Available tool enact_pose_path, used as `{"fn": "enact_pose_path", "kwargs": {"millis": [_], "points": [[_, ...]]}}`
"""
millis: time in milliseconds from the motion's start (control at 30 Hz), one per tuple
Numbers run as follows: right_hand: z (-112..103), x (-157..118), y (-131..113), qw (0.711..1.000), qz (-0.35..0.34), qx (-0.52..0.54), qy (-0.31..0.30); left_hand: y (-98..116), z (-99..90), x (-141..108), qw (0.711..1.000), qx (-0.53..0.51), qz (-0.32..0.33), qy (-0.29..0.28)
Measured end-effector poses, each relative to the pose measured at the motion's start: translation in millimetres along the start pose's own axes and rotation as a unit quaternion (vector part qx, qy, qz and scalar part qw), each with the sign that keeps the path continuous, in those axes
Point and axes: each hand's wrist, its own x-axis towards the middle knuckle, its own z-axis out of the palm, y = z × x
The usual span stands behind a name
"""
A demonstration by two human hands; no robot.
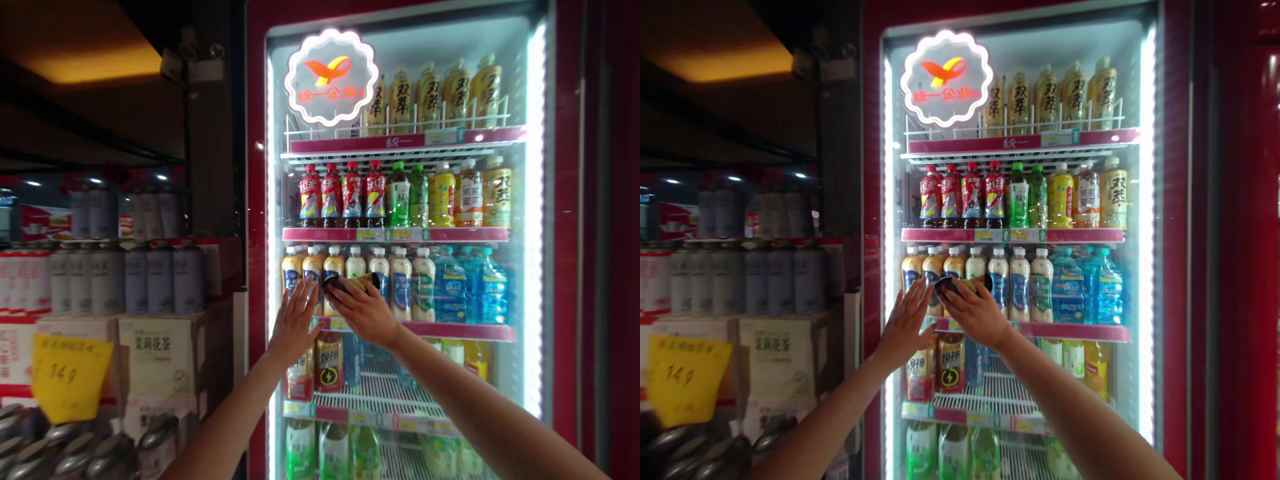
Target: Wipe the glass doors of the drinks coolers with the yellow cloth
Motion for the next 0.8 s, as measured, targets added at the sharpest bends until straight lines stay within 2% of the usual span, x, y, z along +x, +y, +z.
{"fn": "enact_pose_path", "kwargs": {"millis": [100, 167, 233, 300, 333, 400, 533, 633, 700, 733, 800], "points": [[-13, -9, 26, 1.0, 0.013, -0.012, 0.004, -8, -10.5, -5, 1.0, 0.002, 0.013, -0.026], [-24, 8, 57, 0.995, 0.094, -0.031, 0.026, -15, -16.5, -7, 0.999, 0.005, 0.02, -0.038], [-32, 34, 83, 0.978, 0.192, -0.047, 0.07, -24, -20.4, -9, 0.999, 0.011, 0.02, -0.043], [-31, 60, 90, 0.958, 0.26, -0.055, 0.112, -33, -22.3, -12, 0.999, 0.018, 0.01, -0.045], [-28, 69, 85, 0.954, 0.269, -0.055, 0.12, -37, -22.9, -13, 0.999, 0.02, 0.003, -0.045], [-16, 74, 59, 0.965, 0.236, -0.044, 0.101, -44, -24.5, -16, 0.999, 0.024, -0.012, -0.044], [9, 45, -8, 0.998, 0.056, 0.003, 0.009, -53, -32.9, -19, 0.999, 0.022, -0.001, -0.048], [10, 27, -23, 0.998, -0.041, 0.024, -0.041, -59, -42.2, -18, 0.998, 0.012, 0.025, -0.052], [4, 33, -13, 0.998, -0.03, 0.02, -0.047, -65, -47.5, -17, 0.999, 0.01, 0.017, -0.046], [1, 42, -6, 0.999, 0.005, 0.012, -0.039, -69, -49.6, -18, 0.999, 0.009, 0.008, -0.042], [-1, 66, 3, 0.993, 0.116, -0.01, -0.005, -79, -52.5, -20, 0.999, 0.006, -0.005, -0.039]]}}
